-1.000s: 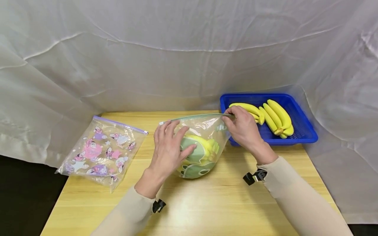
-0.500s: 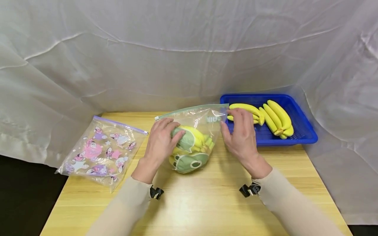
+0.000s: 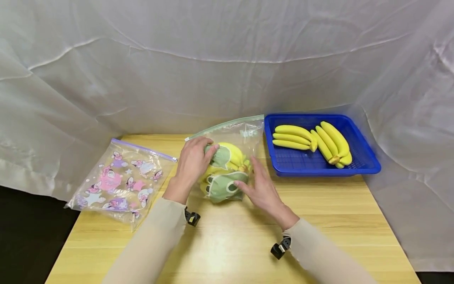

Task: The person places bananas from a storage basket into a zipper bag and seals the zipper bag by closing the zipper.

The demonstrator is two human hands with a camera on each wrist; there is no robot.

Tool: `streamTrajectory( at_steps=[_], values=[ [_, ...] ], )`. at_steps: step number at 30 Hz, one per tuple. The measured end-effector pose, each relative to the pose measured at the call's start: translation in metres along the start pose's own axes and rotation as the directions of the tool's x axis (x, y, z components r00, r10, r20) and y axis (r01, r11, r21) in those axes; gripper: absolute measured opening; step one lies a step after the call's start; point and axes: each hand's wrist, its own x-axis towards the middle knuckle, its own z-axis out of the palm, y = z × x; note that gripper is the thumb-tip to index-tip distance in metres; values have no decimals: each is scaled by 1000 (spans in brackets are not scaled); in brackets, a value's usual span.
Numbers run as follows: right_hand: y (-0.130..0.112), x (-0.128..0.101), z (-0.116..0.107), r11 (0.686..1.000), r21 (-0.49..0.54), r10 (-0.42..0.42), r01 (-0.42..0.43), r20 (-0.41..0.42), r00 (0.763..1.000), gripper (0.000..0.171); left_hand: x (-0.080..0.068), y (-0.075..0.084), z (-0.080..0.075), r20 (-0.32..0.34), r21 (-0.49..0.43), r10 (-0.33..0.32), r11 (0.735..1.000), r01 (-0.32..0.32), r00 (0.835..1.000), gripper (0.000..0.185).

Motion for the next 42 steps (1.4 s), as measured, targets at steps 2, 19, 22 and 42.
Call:
streamTrajectory(
  at_steps=[2,19,22,42],
  values=[
    [1,3,10,998,46,41,-41,10,999,99,3,-1,5,42,-41,-30,999,32,999,53],
    [7,15,0,985,50,167,-163,-93,982,40,-14,-3,30,348,-87,-305,931,355,886,90],
    [6,13,-8,990,-52,123,-127,-89,988,45,-29,-3,30,299,-52,-283,949,312,911,88],
    [-15,-14,13,907,-342,-190,246,188,964,70,-88,0,37,472,-16,-120,989,144,874,84]
  ],
)
